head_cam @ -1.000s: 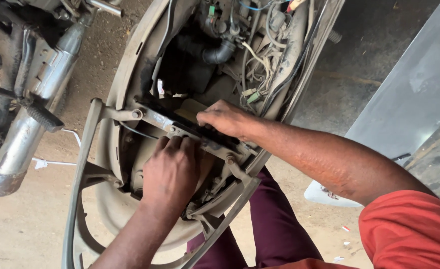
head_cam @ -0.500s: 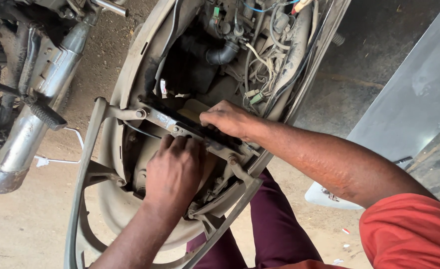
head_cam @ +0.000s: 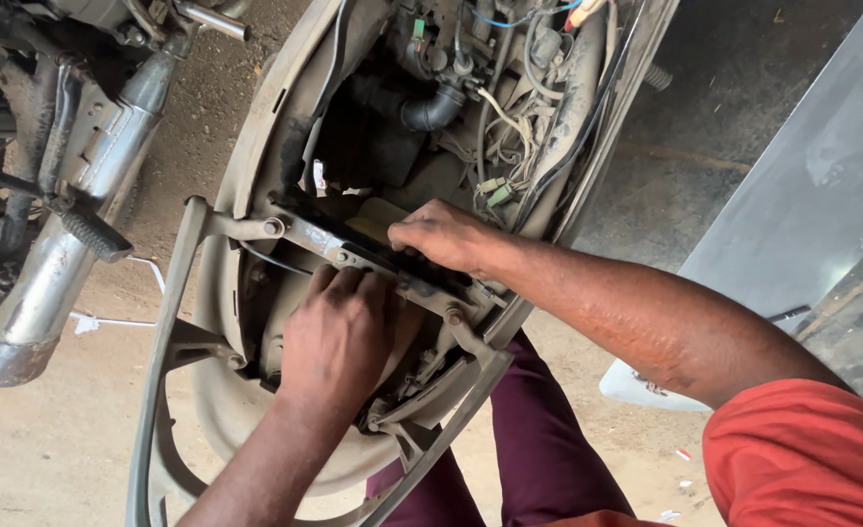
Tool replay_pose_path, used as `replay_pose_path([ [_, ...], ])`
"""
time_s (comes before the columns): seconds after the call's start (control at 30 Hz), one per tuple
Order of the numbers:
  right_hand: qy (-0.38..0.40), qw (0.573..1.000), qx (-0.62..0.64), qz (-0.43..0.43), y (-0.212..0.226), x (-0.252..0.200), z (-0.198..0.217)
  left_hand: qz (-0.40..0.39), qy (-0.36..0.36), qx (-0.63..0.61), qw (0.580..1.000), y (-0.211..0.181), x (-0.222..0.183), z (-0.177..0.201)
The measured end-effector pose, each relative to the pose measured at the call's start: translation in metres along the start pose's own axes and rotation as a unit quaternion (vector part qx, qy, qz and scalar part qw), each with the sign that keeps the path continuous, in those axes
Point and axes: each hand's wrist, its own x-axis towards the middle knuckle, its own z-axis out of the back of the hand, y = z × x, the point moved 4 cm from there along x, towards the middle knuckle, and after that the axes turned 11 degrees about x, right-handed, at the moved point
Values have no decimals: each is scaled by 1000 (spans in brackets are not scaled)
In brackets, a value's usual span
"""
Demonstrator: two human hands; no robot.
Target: Inspecting and working on internal components and electrical wiring of a scooter.
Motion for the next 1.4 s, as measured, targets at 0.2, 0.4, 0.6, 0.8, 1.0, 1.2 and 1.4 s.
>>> replay_pose_path([
  [0.2,3,1000,19,21,-2,2,-1,34,47,23,998,-2,0,-3],
  [0.4,9,999,38,10,-11,5,-2,1,-11,22,1000,-7,-2,0],
  [0.6,6,999,19,39,-11,7,0,-83,11,77,993,-8,3,3],
  [0.8,-7,997,28,67,-13,12,0,-98,-8,69,993,-1,1,6],
  [1.0,-36,976,-201,78,16,-6,-9,-73,-31,104,991,-8,2,6],
  [1.2,-26,977,-188,97,19,-9,-12,-67,-16,105,992,-13,3,9],
  [1.4,-230,846,-194,440,37,-161,10,-136,11,170,976,-17,8,11],
])
